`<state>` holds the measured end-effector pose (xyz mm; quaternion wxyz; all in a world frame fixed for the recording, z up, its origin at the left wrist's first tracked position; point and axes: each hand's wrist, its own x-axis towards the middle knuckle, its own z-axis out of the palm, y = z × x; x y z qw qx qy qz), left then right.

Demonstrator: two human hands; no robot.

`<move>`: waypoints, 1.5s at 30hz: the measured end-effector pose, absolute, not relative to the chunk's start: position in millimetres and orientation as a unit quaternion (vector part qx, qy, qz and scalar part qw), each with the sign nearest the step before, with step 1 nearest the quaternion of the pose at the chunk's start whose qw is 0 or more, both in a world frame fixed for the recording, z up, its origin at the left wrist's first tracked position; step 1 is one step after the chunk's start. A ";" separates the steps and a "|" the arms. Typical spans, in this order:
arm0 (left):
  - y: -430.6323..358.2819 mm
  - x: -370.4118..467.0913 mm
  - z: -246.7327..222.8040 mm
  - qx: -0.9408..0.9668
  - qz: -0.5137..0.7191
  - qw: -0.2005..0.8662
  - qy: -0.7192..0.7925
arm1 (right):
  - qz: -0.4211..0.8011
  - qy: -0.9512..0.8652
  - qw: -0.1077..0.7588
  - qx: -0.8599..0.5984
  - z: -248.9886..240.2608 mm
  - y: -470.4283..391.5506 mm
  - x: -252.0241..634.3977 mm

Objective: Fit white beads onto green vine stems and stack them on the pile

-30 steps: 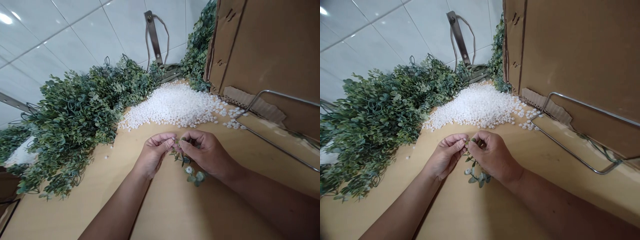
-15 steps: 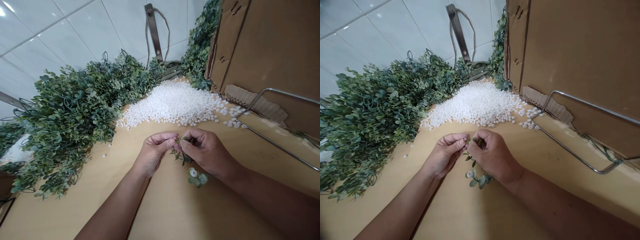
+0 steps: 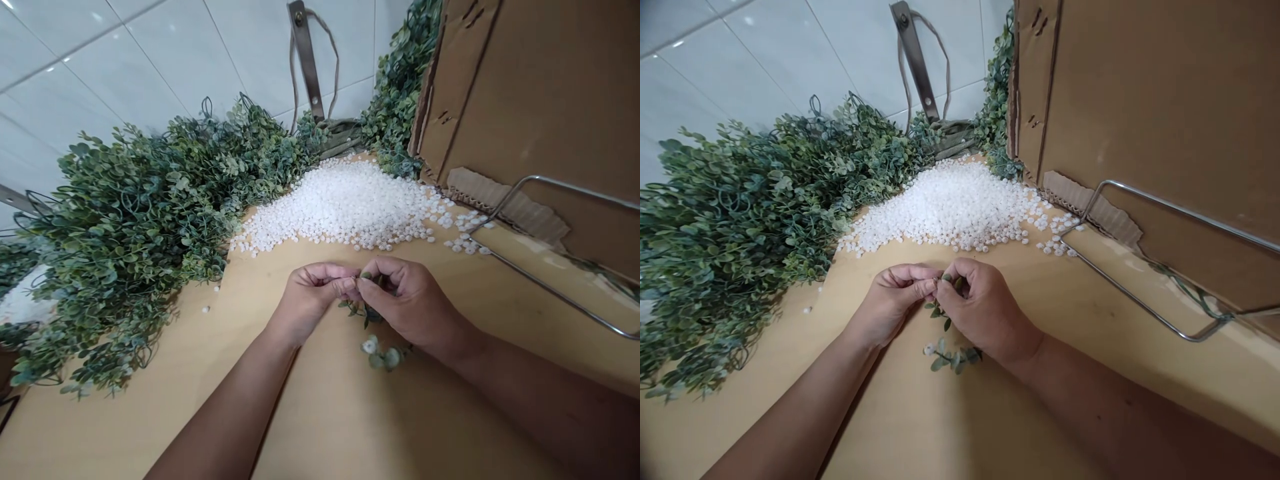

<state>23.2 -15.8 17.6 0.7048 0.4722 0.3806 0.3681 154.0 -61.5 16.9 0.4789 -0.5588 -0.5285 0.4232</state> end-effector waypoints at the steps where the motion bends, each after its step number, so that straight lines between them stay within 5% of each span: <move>1: -14.9 22.4 17.6 0.471 0.374 0.702 0.382 | 0.431 -0.530 0.482 -0.549 16.8 -60.8 154.5; 6: -5.5 9.7 17.1 0.496 0.434 0.604 0.448 | 0.462 -0.494 0.524 -0.518 19.1 -56.7 162.4; 17: -16.1 17.5 13.2 0.728 0.262 0.438 0.458 | 0.432 -0.517 0.570 -0.470 23.5 -56.3 168.6; 24: -9.8 16.0 15.9 0.564 0.360 0.589 0.454 | 0.612 -0.590 0.429 -0.307 50.4 -61.1 196.2; 28: -9.2 14.3 16.5 0.532 0.395 0.616 0.426 | 0.468 -0.502 0.539 -0.489 38.8 -54.1 189.3; 35: -20.4 25.7 15.3 0.563 0.437 0.588 0.384 | 0.444 -0.632 0.401 -0.492 14.3 -52.3 164.9; 39: -15.3 22.6 13.2 0.633 0.433 0.497 0.407 | 0.404 -0.648 0.379 -0.522 17.7 -53.0 167.2; 45: 32.8 -27.2 8.4 0.717 0.396 0.127 0.560 | 0.324 -0.656 0.362 -0.578 20.0 -54.7 167.4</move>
